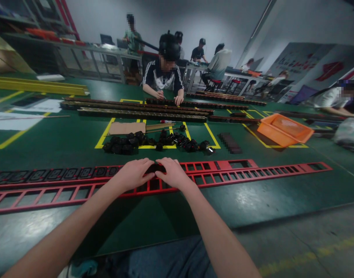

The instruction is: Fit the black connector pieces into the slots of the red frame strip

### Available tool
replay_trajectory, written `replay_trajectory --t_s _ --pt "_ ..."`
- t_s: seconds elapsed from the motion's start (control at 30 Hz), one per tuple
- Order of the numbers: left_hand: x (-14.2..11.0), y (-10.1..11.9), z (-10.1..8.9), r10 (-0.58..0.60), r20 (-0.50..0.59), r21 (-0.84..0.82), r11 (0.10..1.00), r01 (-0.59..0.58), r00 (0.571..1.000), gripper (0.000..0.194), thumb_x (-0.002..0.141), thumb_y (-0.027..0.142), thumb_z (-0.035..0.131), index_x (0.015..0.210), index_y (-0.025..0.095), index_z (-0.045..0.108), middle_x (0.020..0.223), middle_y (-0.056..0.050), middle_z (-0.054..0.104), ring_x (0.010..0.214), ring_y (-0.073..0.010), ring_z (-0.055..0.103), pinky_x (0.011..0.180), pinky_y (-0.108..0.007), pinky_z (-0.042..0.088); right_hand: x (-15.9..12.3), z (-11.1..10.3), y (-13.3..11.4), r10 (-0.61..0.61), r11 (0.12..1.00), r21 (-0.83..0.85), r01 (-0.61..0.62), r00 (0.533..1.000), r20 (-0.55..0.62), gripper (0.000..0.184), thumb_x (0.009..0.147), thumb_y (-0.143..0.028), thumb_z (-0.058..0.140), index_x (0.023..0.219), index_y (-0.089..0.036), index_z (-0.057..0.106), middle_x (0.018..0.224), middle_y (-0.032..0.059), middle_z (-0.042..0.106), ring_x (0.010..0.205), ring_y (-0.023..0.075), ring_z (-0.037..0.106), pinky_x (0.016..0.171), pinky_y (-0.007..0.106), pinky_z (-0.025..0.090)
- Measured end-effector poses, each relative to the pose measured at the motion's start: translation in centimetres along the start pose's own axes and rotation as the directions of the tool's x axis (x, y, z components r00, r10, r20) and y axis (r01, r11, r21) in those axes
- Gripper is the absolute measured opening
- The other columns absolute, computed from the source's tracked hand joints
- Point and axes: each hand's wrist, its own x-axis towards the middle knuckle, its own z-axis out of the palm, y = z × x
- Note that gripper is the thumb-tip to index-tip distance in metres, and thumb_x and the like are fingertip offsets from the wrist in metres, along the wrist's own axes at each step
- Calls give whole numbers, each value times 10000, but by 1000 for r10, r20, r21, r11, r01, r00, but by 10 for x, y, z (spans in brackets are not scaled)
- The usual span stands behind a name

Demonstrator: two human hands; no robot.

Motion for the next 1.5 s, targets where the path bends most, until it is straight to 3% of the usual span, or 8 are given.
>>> replay_trajectory --t_s 0.13,0.23,0.43,0.77,0.9,1.13,1.33,1.5 --pt "13 2 -1 2 26 24 1000 -3 1000 348 944 447 478 1170 205 583 1109 -92 680 1007 -252 657 830 -351 517 -2 -12 21 77 996 -36 -85 981 -180 348 962 -268 509 1292 -184 582 1276 97 632 1198 236 543 1011 420 420" --pt "16 2 1 12 15 0 1000 -12 1000 344 942 462 478 1153 215 590 1115 -83 680 1025 -250 647 843 -358 518 -3 -25 46 204 964 -84 -251 907 -368 335 947 -221 483 1251 -191 621 1325 121 582 1220 261 517 1017 449 432" --pt "13 3 3 8 -6 -14 1000 -8 1000 323 947 428 480 1176 226 585 1151 -84 677 1051 -236 635 874 -360 511 -6 -27 75 354 876 -219 -430 881 -314 435 899 -288 549 1332 -256 569 1539 117 376 1253 359 465 954 571 449" --pt "13 3 0 -1 3 -50 999 1 1000 343 947 452 482 1180 220 581 1142 -87 670 1024 -238 636 842 -351 514 -4 -26 65 355 855 -225 -468 843 -404 299 832 -133 507 1108 -211 592 1188 107 610 1067 284 548 865 438 462" --pt "12 4 -1 -5 10 -54 999 6 1000 347 948 452 480 1181 217 584 1131 -88 669 1002 -240 637 820 -355 515 -4 -26 68 389 864 -186 -469 854 -347 414 861 -172 520 1270 -231 544 1275 120 579 1122 303 551 886 448 466" --pt "12 3 0 -10 16 -50 999 10 1000 353 953 460 471 1189 223 584 1155 -87 667 1017 -237 636 823 -344 511 -4 -23 77 367 910 -42 -411 851 -374 288 881 -146 491 1141 -176 614 1185 122 606 1078 253 594 957 406 474" --pt "12 2 3 -3 17 -20 1000 3 1000 370 962 462 457 1202 209 580 1167 -85 665 1047 -236 631 854 -345 510 -12 -22 91 305 945 293 -145 718 -626 366 884 -183 426 1214 -171 583 1193 131 587 1014 232 626 835 379 552" --pt "12 3 2 3 10 -16 1000 -3 1000 369 961 461 458 1204 210 576 1157 -81 667 1039 -240 632 835 -347 511 -15 -23 83 436 857 505 -100 661 -611 338 848 -240 491 1175 -196 567 1190 102 575 815 165 636 672 304 551"
